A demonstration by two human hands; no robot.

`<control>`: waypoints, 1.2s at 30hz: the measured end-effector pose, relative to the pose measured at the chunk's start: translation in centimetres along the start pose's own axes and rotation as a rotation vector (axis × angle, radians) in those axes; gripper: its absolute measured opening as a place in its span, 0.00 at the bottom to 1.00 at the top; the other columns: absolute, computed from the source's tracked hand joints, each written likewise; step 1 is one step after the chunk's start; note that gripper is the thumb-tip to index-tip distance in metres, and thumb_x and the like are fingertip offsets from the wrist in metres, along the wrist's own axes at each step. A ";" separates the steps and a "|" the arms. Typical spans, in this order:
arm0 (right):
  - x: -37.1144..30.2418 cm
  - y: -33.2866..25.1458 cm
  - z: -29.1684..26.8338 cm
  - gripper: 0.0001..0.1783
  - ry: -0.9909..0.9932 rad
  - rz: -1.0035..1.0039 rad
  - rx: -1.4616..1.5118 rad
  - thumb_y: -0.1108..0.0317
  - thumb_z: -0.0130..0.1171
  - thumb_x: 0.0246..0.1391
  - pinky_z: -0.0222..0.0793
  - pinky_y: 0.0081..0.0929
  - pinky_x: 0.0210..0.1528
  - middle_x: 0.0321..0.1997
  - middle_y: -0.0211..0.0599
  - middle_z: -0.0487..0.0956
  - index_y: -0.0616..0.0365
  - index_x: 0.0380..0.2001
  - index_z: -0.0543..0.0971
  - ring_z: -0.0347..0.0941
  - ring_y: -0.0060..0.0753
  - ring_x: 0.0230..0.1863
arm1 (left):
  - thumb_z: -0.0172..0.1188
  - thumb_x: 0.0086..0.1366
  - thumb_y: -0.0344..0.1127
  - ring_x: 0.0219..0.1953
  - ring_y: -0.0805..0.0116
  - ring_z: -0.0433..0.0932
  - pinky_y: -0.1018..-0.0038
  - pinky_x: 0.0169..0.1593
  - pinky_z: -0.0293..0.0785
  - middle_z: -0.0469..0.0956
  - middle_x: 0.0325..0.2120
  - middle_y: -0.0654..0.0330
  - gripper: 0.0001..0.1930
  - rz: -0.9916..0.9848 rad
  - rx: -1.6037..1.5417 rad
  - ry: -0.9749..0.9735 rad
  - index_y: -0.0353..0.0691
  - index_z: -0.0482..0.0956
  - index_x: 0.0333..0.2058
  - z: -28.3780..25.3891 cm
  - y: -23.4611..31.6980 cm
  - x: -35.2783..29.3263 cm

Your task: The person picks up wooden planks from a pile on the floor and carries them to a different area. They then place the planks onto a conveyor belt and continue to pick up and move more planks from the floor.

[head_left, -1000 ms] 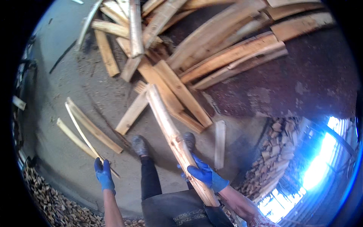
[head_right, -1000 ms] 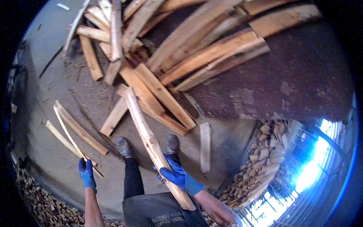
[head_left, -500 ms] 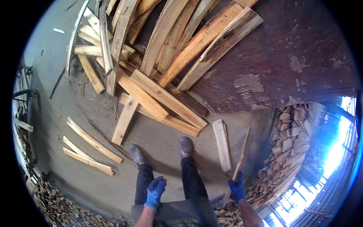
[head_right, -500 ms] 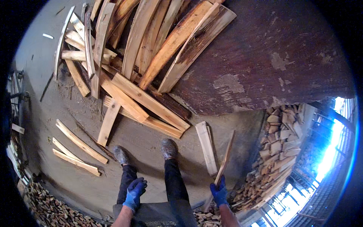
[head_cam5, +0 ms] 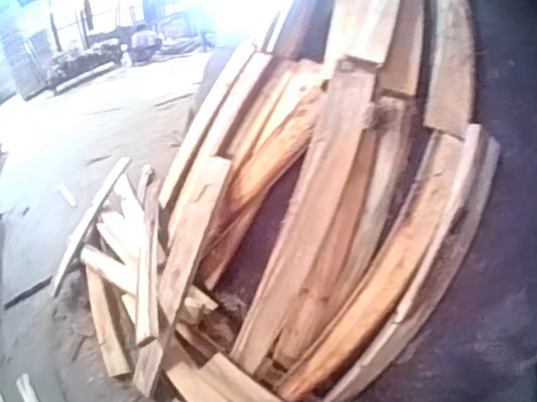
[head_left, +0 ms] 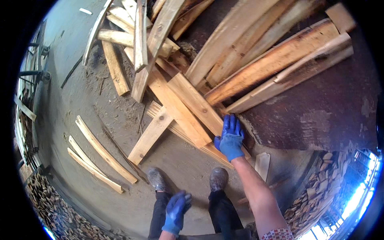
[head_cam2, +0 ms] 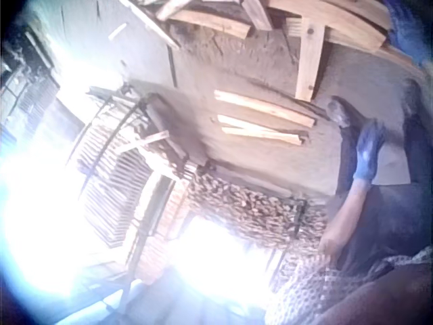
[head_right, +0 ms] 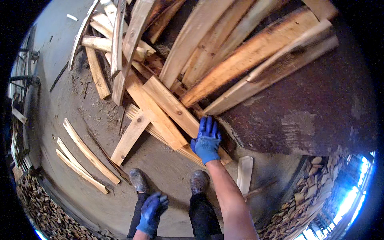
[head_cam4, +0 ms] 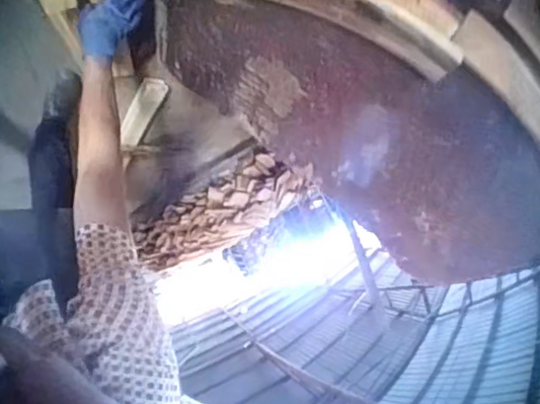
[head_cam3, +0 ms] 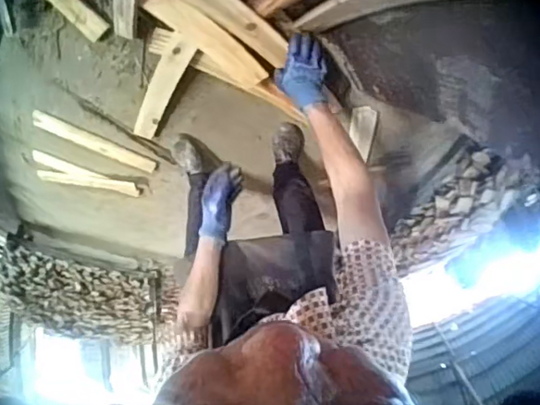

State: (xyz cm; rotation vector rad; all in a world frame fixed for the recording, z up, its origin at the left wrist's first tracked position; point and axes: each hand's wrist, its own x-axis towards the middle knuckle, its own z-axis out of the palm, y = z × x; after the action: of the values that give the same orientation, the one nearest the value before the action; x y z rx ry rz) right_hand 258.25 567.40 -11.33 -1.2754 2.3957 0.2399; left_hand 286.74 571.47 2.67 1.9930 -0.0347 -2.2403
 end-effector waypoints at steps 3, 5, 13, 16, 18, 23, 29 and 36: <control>-0.2 -0.4 1.0 0.56 -0.002 -0.026 0.042 0.52 0.65 0.38 0.49 0.56 0.61 0.70 0.46 0.48 0.54 0.67 0.46 0.47 0.52 0.68 | 0.58 0.62 0.44 0.45 0.68 0.75 0.72 0.47 0.70 0.77 0.44 0.60 0.26 0.158 0.095 0.019 0.41 0.66 0.56 3.9 4.0 5.7; -0.1 -0.7 0.7 0.58 -0.049 -0.091 0.014 0.52 0.66 0.36 0.48 0.54 0.62 0.71 0.45 0.47 0.53 0.67 0.45 0.47 0.51 0.68 | 0.62 0.59 0.47 0.43 0.70 0.73 0.74 0.45 0.69 0.75 0.44 0.59 0.29 0.294 0.112 0.055 0.37 0.67 0.54 8.1 7.2 9.7; -0.9 0.5 0.9 0.52 0.023 -0.103 0.181 0.60 0.66 0.37 0.55 0.52 0.59 0.67 0.50 0.55 0.54 0.65 0.52 0.54 0.55 0.64 | 0.64 0.57 0.49 0.32 0.75 0.73 0.76 0.35 0.71 0.76 0.32 0.65 0.24 0.397 0.248 0.000 0.37 0.74 0.44 10.0 10.2 13.6; -2.3 4.5 -0.1 0.47 -0.017 -0.168 0.416 0.62 0.65 0.38 0.61 0.43 0.59 0.61 0.55 0.63 0.57 0.63 0.56 0.62 0.58 0.59 | 0.63 0.58 0.45 0.33 0.75 0.74 0.77 0.37 0.71 0.76 0.34 0.63 0.21 0.387 0.231 -0.035 0.36 0.74 0.44 8.2 10.7 7.0; -3.2 4.3 -3.4 0.48 -0.308 -0.143 0.722 0.62 0.66 0.38 0.61 0.40 0.60 0.62 0.52 0.64 0.56 0.63 0.57 0.63 0.52 0.60 | 0.63 0.58 0.44 0.34 0.76 0.74 0.77 0.37 0.72 0.76 0.34 0.63 0.20 0.359 0.243 -0.032 0.36 0.74 0.44 6.4 10.3 1.9; -8.7 1.4 -10.4 0.42 -0.644 -0.006 1.484 0.64 0.69 0.43 0.61 0.29 0.60 0.62 0.39 0.66 0.58 0.61 0.62 0.65 0.33 0.58 | 0.65 0.57 0.34 0.36 0.76 0.75 0.77 0.40 0.74 0.78 0.36 0.62 0.17 0.291 0.295 0.015 0.36 0.74 0.44 5.6 4.2 -7.3; -18.4 -4.5 -15.4 0.51 -0.536 0.142 1.524 0.55 0.67 0.46 0.50 0.29 0.66 0.66 0.44 0.58 0.63 0.66 0.50 0.53 0.33 0.66 | 0.63 0.59 0.37 0.37 0.68 0.78 0.71 0.41 0.74 0.79 0.37 0.56 0.20 0.104 0.373 0.010 0.34 0.70 0.46 7.1 -2.3 -19.2; -30.1 -3.8 -19.8 0.50 -0.473 0.481 1.782 0.52 0.66 0.47 0.42 0.29 0.68 0.66 0.48 0.59 0.66 0.65 0.53 0.50 0.36 0.68 | 0.60 0.57 0.39 0.24 0.60 0.76 0.67 0.25 0.70 0.77 0.23 0.55 0.12 0.389 1.346 -0.276 0.37 0.77 0.35 0.6 -5.7 -26.8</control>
State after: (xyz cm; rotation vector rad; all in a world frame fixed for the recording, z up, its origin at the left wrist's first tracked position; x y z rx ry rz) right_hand 270.78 581.18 19.74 0.1994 1.4141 -1.0794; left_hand 288.57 580.31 28.55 1.6543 -2.1970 -2.3114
